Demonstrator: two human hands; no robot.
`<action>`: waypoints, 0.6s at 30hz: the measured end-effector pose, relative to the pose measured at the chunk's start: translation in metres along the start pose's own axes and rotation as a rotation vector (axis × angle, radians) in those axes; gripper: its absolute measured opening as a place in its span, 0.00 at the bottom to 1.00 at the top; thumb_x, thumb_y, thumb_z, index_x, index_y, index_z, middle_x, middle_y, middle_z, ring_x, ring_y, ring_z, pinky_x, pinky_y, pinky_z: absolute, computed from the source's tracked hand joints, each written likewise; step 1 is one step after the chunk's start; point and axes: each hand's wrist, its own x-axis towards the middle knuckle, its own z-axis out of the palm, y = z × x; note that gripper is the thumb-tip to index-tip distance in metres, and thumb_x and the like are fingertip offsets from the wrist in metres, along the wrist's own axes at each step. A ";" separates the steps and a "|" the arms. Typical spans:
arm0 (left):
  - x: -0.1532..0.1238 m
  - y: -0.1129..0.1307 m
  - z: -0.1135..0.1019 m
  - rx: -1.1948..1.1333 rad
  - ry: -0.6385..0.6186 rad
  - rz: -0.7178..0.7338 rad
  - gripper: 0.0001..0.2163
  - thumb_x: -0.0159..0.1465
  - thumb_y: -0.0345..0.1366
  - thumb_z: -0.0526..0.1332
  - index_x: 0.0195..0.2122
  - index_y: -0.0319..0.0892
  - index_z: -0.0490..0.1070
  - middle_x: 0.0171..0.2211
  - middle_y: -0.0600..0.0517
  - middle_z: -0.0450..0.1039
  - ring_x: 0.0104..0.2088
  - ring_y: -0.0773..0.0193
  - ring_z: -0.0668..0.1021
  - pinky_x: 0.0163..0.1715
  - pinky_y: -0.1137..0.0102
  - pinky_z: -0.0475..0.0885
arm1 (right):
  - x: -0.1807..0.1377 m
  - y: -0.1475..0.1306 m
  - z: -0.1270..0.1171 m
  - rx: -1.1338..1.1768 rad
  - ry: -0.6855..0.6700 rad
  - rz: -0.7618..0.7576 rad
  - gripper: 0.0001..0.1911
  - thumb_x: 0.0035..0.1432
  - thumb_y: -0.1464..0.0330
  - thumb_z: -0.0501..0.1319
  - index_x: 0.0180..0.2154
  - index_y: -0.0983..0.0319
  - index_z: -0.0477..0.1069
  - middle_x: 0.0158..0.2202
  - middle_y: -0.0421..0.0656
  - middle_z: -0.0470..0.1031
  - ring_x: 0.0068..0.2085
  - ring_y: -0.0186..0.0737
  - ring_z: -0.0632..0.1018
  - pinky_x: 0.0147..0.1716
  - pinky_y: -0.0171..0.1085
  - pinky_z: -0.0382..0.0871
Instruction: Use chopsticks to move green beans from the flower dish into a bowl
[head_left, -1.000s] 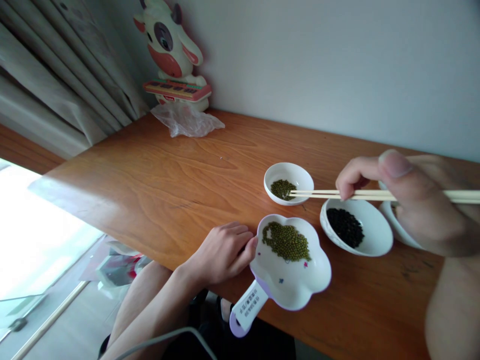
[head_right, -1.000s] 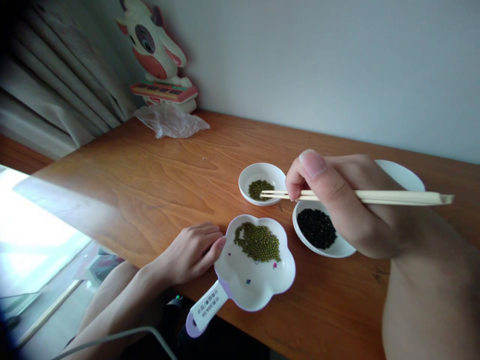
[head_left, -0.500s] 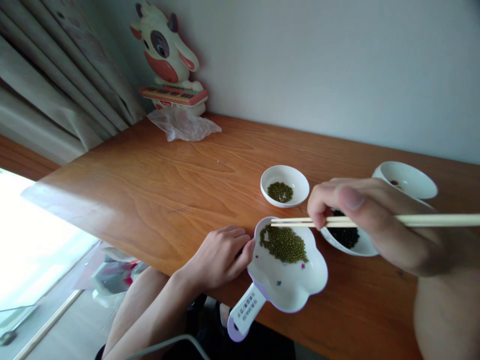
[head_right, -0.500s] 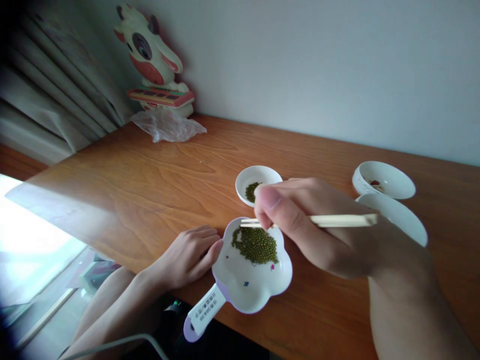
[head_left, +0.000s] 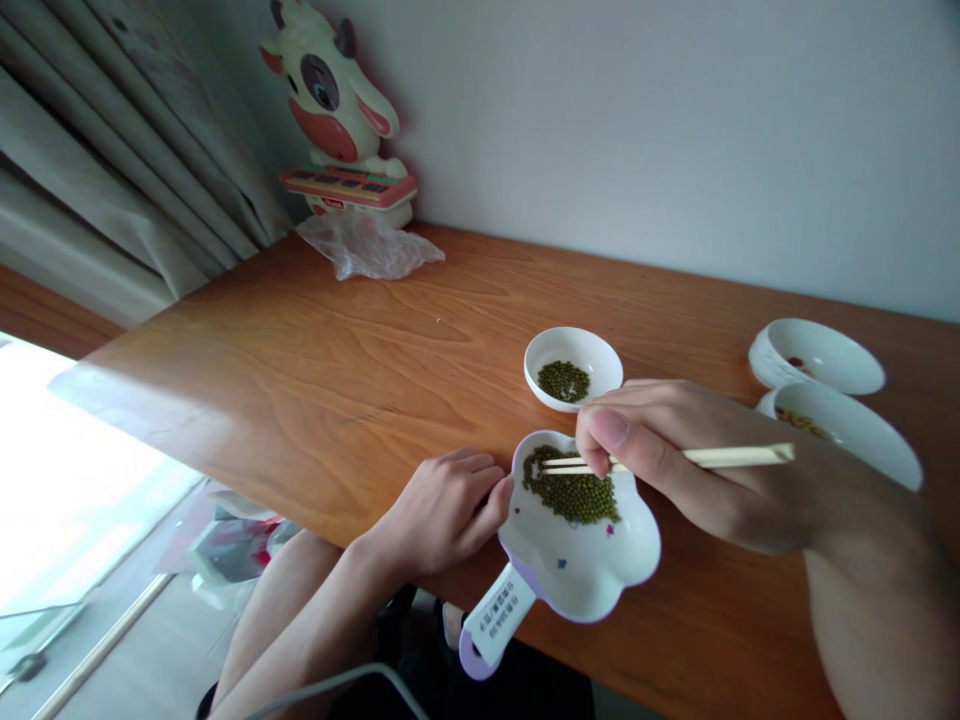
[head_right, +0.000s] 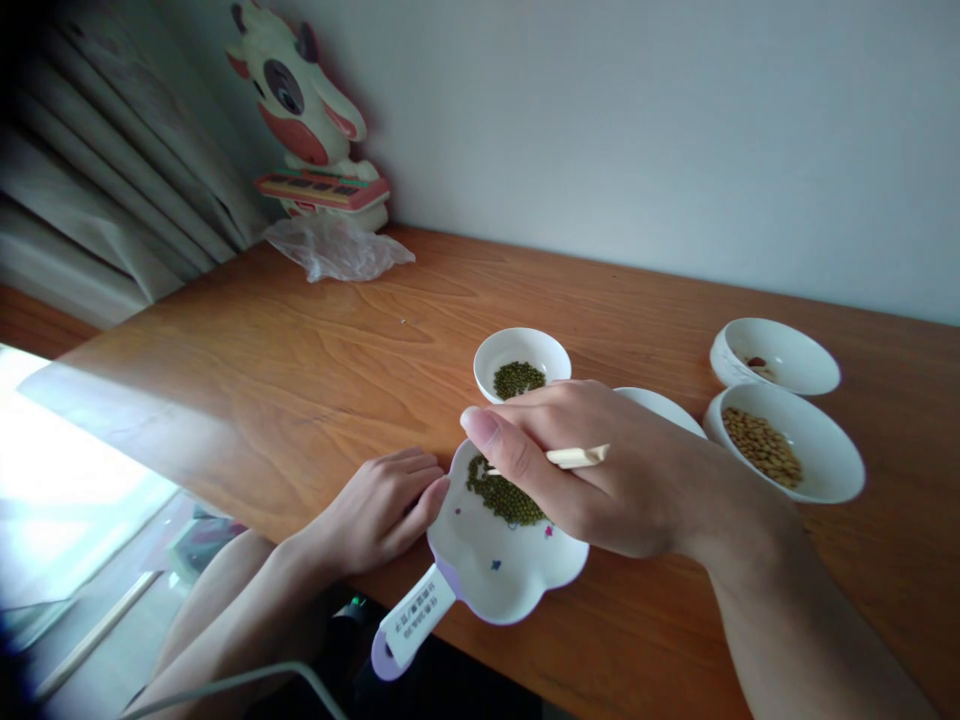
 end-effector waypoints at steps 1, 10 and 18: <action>0.000 0.000 0.000 0.000 -0.001 0.001 0.20 0.80 0.41 0.44 0.32 0.43 0.66 0.33 0.50 0.74 0.33 0.61 0.73 0.37 0.66 0.68 | 0.000 0.000 0.000 -0.001 -0.011 0.006 0.21 0.77 0.57 0.50 0.32 0.59 0.67 0.28 0.39 0.72 0.29 0.38 0.70 0.33 0.40 0.60; -0.002 -0.002 -0.001 -0.001 -0.003 -0.003 0.20 0.80 0.41 0.45 0.32 0.43 0.66 0.33 0.51 0.74 0.33 0.61 0.73 0.37 0.66 0.68 | 0.000 0.004 0.005 -0.042 -0.022 0.002 0.20 0.77 0.58 0.49 0.32 0.58 0.65 0.28 0.38 0.71 0.30 0.37 0.70 0.34 0.39 0.61; -0.001 0.001 -0.001 0.001 0.004 0.003 0.20 0.80 0.41 0.45 0.32 0.43 0.67 0.33 0.50 0.75 0.33 0.61 0.74 0.37 0.66 0.69 | 0.000 0.007 0.005 -0.040 -0.008 -0.008 0.20 0.76 0.57 0.50 0.31 0.58 0.63 0.28 0.39 0.71 0.29 0.38 0.69 0.32 0.39 0.61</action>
